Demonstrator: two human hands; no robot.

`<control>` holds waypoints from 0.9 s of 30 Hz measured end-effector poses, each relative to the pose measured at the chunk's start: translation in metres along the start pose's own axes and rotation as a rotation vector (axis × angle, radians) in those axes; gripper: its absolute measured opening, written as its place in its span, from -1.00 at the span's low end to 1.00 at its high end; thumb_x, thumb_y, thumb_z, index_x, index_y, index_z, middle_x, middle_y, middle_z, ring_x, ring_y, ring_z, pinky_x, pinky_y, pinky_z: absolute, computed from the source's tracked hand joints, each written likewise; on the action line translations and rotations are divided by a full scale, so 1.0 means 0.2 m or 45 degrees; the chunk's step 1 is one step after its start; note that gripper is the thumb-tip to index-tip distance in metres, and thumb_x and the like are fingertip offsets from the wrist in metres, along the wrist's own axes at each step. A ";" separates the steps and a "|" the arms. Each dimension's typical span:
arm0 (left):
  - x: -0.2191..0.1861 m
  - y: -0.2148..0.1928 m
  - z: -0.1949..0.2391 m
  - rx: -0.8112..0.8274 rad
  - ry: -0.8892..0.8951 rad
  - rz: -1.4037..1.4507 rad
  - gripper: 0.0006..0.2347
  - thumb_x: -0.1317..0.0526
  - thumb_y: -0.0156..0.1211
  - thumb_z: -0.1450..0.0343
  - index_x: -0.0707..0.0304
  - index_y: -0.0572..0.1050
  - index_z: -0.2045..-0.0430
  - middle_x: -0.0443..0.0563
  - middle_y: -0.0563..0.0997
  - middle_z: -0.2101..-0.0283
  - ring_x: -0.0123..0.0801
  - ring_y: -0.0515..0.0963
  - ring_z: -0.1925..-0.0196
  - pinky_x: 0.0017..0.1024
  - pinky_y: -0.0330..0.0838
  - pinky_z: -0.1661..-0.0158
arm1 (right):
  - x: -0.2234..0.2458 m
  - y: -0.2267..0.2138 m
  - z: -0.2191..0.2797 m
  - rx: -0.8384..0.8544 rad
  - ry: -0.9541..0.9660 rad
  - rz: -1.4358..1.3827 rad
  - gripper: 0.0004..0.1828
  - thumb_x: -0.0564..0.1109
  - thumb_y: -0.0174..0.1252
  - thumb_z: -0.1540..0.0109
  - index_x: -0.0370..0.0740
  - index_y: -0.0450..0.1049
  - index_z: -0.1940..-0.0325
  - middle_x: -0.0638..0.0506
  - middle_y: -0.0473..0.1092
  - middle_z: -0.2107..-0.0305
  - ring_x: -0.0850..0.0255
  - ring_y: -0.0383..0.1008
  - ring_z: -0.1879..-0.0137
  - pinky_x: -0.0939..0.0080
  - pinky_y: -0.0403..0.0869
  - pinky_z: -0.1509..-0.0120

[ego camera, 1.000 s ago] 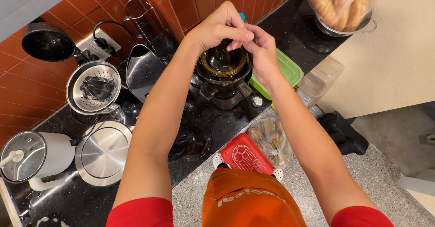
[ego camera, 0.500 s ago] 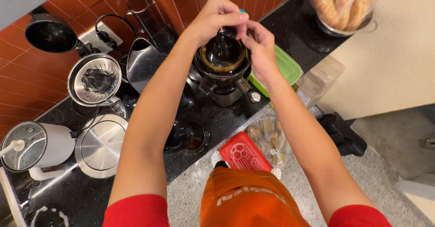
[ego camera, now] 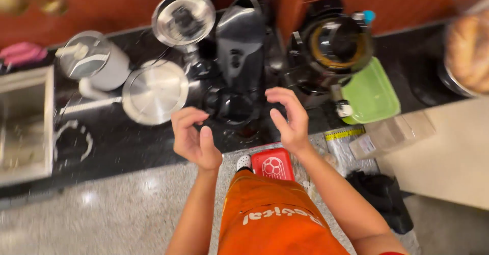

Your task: The person wipes a metal cup and places it on the counter, then wipes a juicer strainer and places it on the juicer base. They attach a black plastic part to the strainer, then pick up a yellow container and a black lid, attaching them to the juicer. Finally, they place a large dark container on top of the juicer and wipe the counter.

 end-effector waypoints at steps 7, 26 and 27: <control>0.36 -0.20 0.36 0.063 -0.436 -0.310 -0.19 0.15 0.43 -0.29 0.38 0.08 -0.43 0.22 0.23 -0.36 -0.06 0.33 -0.38 -0.21 0.30 -0.28 | -0.40 0.30 0.15 0.316 0.404 -0.354 -0.27 -0.05 0.09 -0.34 -0.35 0.07 -0.55 -0.14 0.18 -0.42 0.08 0.13 -0.57 0.09 0.05 -0.65; -0.41 0.33 -0.34 0.603 -0.039 -0.053 0.04 0.04 0.71 -0.09 0.39 0.07 -0.39 0.23 0.21 -0.36 -0.05 0.29 -0.47 -0.22 0.20 -0.47 | 0.61 -0.29 -0.15 0.174 -0.336 0.477 0.12 0.36 0.36 -0.03 -0.22 0.11 -0.48 -0.06 0.20 -0.29 0.04 0.20 -0.43 0.03 0.20 -0.59; -0.50 0.42 -0.44 0.643 0.071 -0.056 0.05 0.02 0.72 -0.11 0.39 0.04 -0.39 0.24 0.21 -0.34 -0.06 0.27 -0.45 -0.27 0.20 -0.44 | 0.68 -0.38 -0.20 0.158 -0.312 0.474 0.05 0.30 0.38 -0.06 -0.24 0.15 -0.45 -0.05 0.23 -0.26 0.07 0.23 -0.39 0.06 0.24 -0.55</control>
Point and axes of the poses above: each hand's wrist, its own z-axis away from the middle knuckle, its own y-axis out of the palm, x = y × z, the point moved 6 cm from there along -z, towards the middle knuckle
